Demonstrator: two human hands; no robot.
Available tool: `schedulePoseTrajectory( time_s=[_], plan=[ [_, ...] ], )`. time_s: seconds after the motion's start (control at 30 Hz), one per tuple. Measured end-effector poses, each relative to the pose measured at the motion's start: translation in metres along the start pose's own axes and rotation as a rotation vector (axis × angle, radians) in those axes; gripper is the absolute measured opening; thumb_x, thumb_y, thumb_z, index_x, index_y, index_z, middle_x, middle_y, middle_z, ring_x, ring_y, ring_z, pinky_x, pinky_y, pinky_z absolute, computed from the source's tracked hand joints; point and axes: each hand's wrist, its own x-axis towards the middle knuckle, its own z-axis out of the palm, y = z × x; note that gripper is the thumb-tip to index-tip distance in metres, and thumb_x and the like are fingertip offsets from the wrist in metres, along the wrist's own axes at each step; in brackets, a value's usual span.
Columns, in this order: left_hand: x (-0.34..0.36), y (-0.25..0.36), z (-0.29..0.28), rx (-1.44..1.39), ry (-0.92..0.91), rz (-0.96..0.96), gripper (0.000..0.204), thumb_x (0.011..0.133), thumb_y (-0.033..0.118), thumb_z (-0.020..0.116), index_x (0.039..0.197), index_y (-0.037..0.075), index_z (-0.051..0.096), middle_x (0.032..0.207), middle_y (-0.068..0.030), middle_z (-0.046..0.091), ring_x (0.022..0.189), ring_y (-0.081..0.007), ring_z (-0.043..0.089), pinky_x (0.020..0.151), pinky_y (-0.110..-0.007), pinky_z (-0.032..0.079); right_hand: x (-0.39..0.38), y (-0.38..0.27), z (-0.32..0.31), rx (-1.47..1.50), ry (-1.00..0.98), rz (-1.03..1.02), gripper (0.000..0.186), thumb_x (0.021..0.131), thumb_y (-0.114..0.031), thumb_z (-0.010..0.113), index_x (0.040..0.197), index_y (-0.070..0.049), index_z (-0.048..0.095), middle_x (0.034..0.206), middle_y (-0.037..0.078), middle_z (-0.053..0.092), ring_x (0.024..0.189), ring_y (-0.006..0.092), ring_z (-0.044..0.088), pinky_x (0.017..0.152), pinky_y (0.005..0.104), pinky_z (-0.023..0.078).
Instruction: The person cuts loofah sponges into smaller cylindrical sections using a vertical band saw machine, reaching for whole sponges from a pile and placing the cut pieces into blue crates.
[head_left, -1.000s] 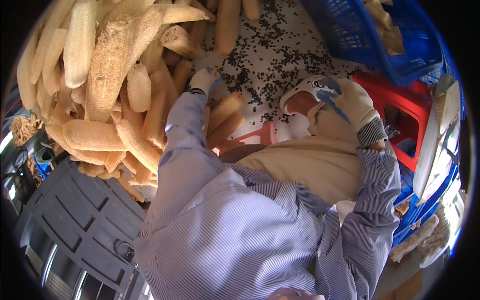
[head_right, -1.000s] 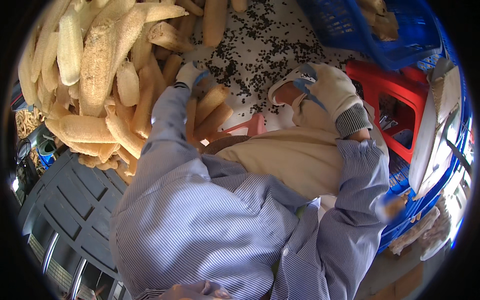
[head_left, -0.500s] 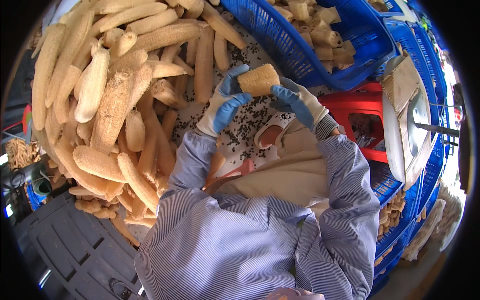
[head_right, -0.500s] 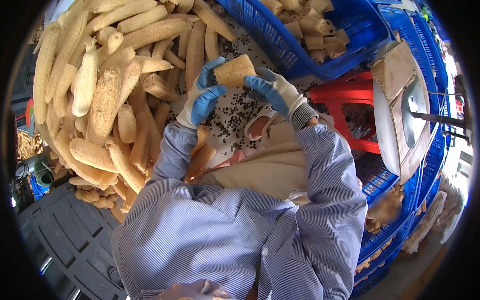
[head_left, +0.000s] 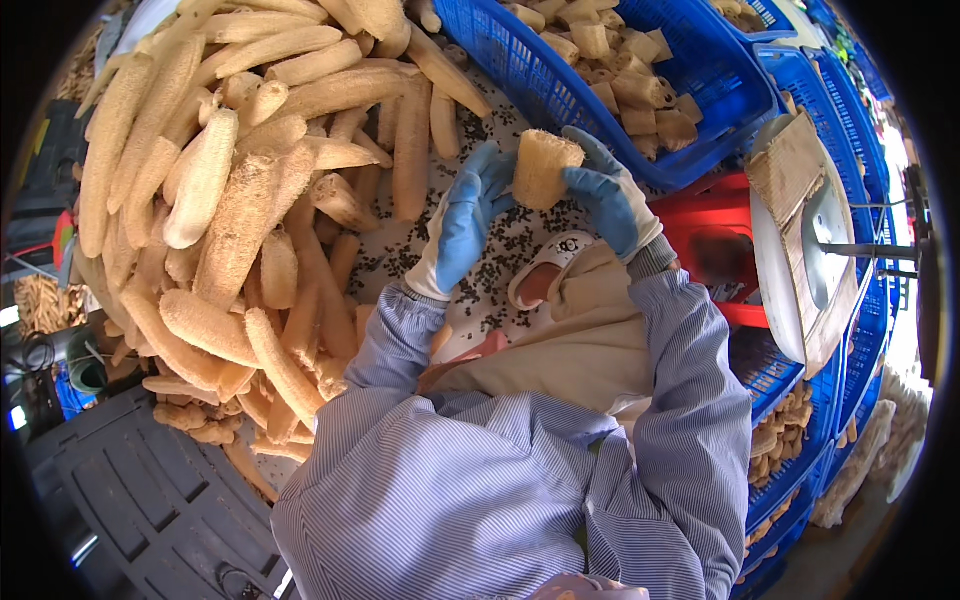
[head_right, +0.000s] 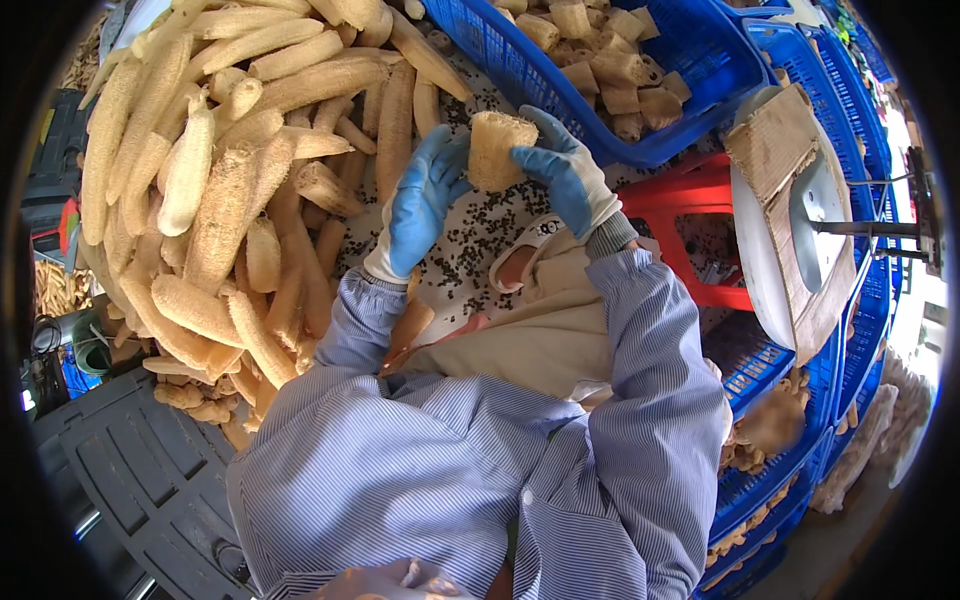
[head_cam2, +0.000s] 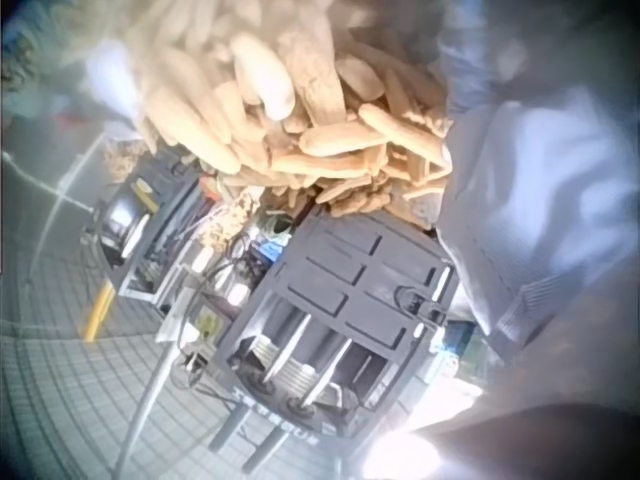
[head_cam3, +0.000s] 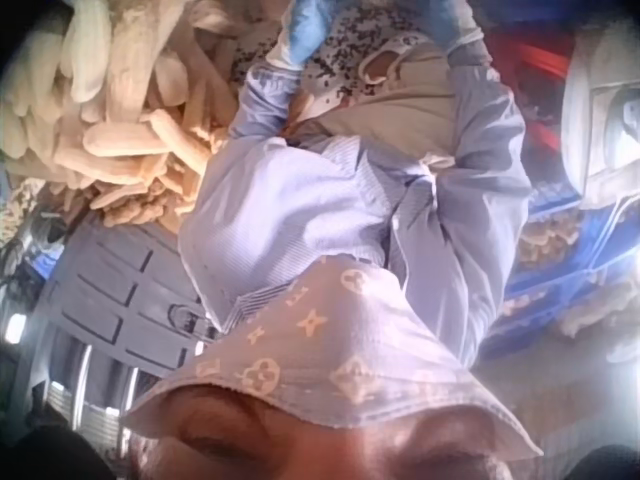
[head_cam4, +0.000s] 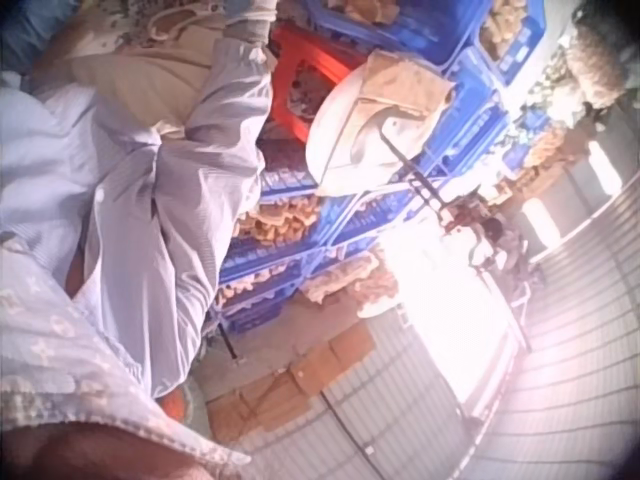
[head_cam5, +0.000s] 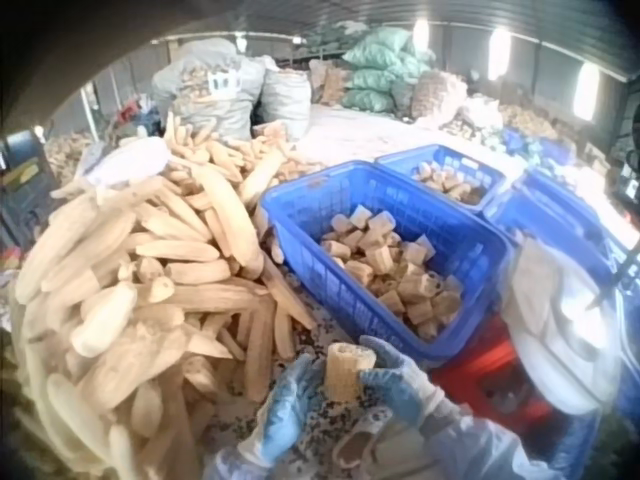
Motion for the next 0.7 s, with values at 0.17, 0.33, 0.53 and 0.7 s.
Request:
schedulePoseTrajectory(
  time_s=[0.17, 0.33, 0.53, 0.7],
  plan=[
    [-0.011, -0.003, -0.009, 0.134, 0.097, -0.048, 0.077, 0.101, 0.054, 0.043, 0.154, 0.003, 0.022, 0.152, -0.019, 0.037, 0.139, -0.0295, 0.04, 0.112, -0.042, 0.036, 0.008, -0.004, 0.005, -0.197, 0.013, -0.339, 0.075, 0.078, 0.008, 0.074, 0.146, -0.008, 0.044, 0.137, 0.01, 0.056, 0.121, 0.024, 0.057, 0.101, 0.0353, 0.052],
    [-0.069, -0.005, -0.05, 0.455, 0.204, -0.15, 0.063, 0.099, 0.034, 0.06, 0.15, 0.006, 0.036, 0.144, -0.0124, 0.049, 0.132, -0.0206, 0.047, 0.109, -0.035, 0.04, 0.028, -0.028, -0.057, -0.339, 0.576, -0.534, 0.049, 0.096, -0.023, 0.062, 0.134, 0.006, 0.051, 0.118, 0.013, 0.065, 0.108, 0.0189, 0.061, 0.089, 0.0302, 0.05],
    [-0.196, 0.093, -0.137, 0.882, 0.57, 0.292, 0.049, 0.1, 0.027, 0.056, 0.143, 0.008, 0.044, 0.143, -0.0153, 0.05, 0.129, -0.0268, 0.052, 0.106, -0.041, 0.047, 0.073, -0.003, -0.108, -1.44, 0.792, -0.161, 0.071, 0.087, -0.054, 0.065, 0.138, -0.008, 0.054, 0.121, 0.023, 0.064, 0.115, 0.0338, 0.061, 0.097, 0.0388, 0.047],
    [-0.29, 0.212, -0.13, 1.565, 1.218, 0.501, 0.059, 0.103, 0.037, 0.047, 0.151, 0.005, 0.032, 0.149, -0.0221, 0.042, 0.134, -0.035, 0.044, 0.109, -0.045, 0.04, 0.099, 0.094, -0.018, -1.889, -0.422, -0.248, 0.066, 0.092, -0.032, 0.061, 0.152, -0.021, 0.033, 0.148, 0.013, 0.047, 0.137, 0.0282, 0.044, 0.114, 0.0452, 0.03]
  ],
)
